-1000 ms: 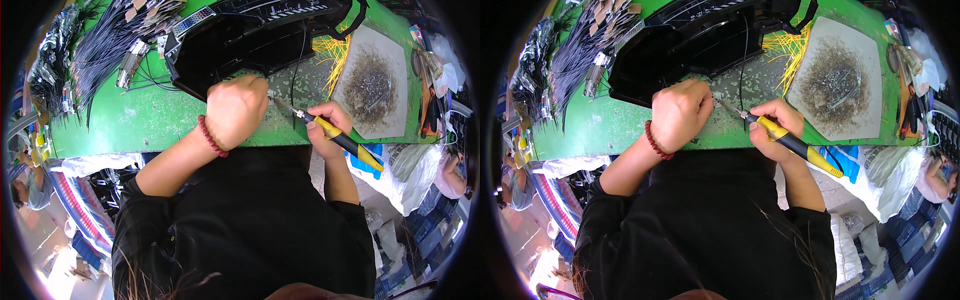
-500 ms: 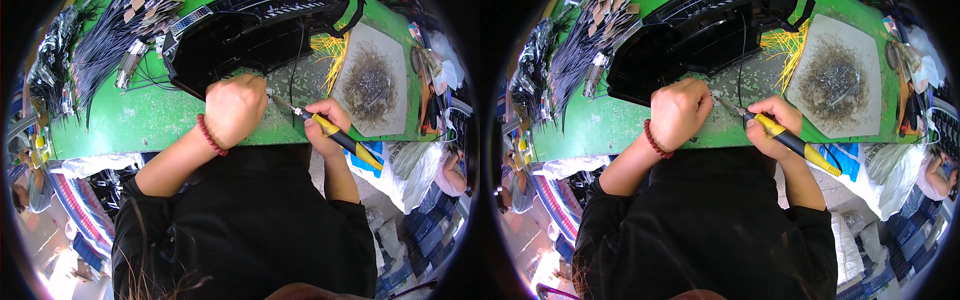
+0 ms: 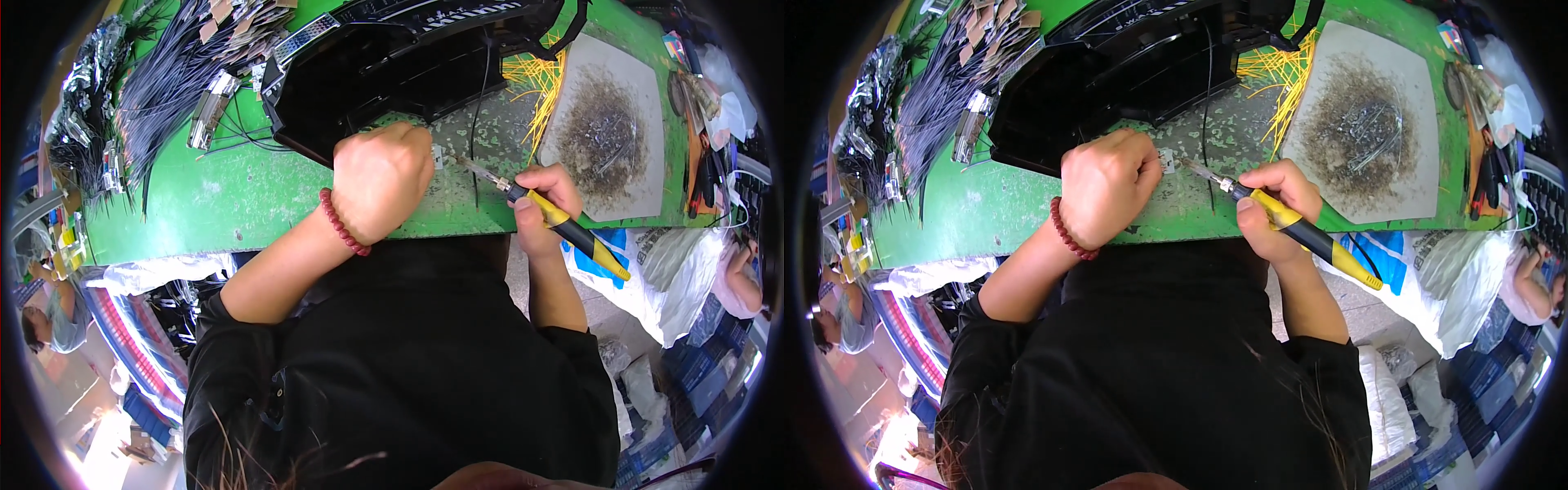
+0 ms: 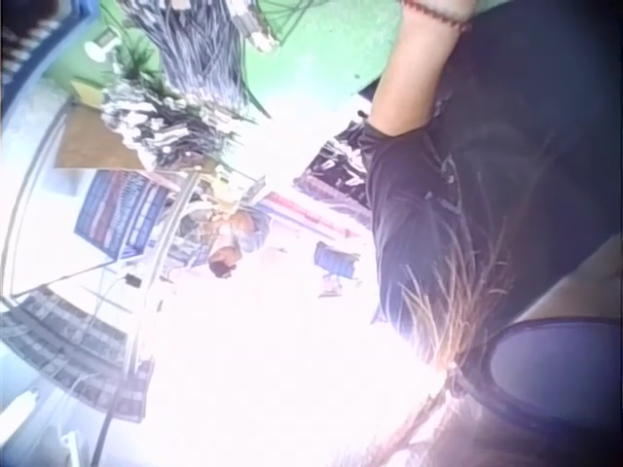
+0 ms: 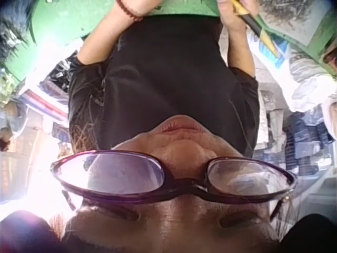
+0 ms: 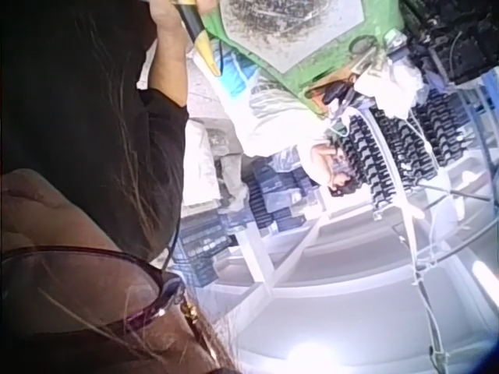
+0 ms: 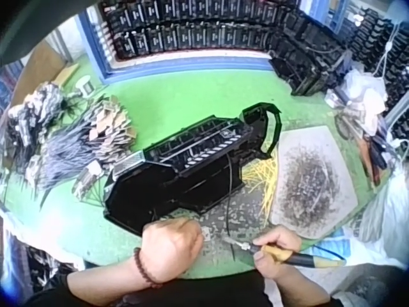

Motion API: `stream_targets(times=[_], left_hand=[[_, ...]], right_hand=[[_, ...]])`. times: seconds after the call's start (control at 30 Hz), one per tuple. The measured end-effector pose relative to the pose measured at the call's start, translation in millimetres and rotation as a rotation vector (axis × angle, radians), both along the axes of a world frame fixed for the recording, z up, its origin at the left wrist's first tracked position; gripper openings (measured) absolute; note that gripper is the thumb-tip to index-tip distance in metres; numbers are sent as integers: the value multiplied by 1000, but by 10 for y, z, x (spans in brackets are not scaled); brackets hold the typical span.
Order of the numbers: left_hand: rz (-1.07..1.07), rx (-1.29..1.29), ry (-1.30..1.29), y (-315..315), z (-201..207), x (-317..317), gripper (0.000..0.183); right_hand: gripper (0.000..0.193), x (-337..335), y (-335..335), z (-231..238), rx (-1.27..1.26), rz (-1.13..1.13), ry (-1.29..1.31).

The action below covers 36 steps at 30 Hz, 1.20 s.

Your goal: The person solders wires to a circuit board, places the assembly into a toy car body, and sets it in a bin. They then pick up a new wire and circuit board, soldering them together with the iron.

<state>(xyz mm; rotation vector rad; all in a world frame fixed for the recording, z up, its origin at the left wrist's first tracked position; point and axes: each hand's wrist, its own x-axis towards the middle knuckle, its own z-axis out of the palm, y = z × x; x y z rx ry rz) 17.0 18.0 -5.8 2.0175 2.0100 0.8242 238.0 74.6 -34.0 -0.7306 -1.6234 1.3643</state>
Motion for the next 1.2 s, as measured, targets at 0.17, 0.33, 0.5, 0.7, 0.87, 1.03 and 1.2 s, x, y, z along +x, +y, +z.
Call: stream_targets(times=[0.17,0.33,0.5,0.7,0.87,1.03,1.2], left_hand=[[-21,14,24,24,18,3,9],[-47,-6,86,47,71,-2,10],[-33,-37,-12,18,169,-49,5],[9,-49,-172,25,242,-29,8],[-50,-14,-110,18,236,-66,12],[-154,98,-142,28,206,-140,15],[-170,14,-199,10,181,-88,20]], right_hand=[[25,-5,-20,-35,86,-56,33],[39,-71,-10,60,347,-37,-15],[25,-122,72,271,623,-23,-289],[31,-470,-5,156,566,-32,-314],[37,-594,-56,130,489,-122,-199],[42,-562,-69,67,285,-89,-173],[39,-479,132,66,182,-280,-137]])
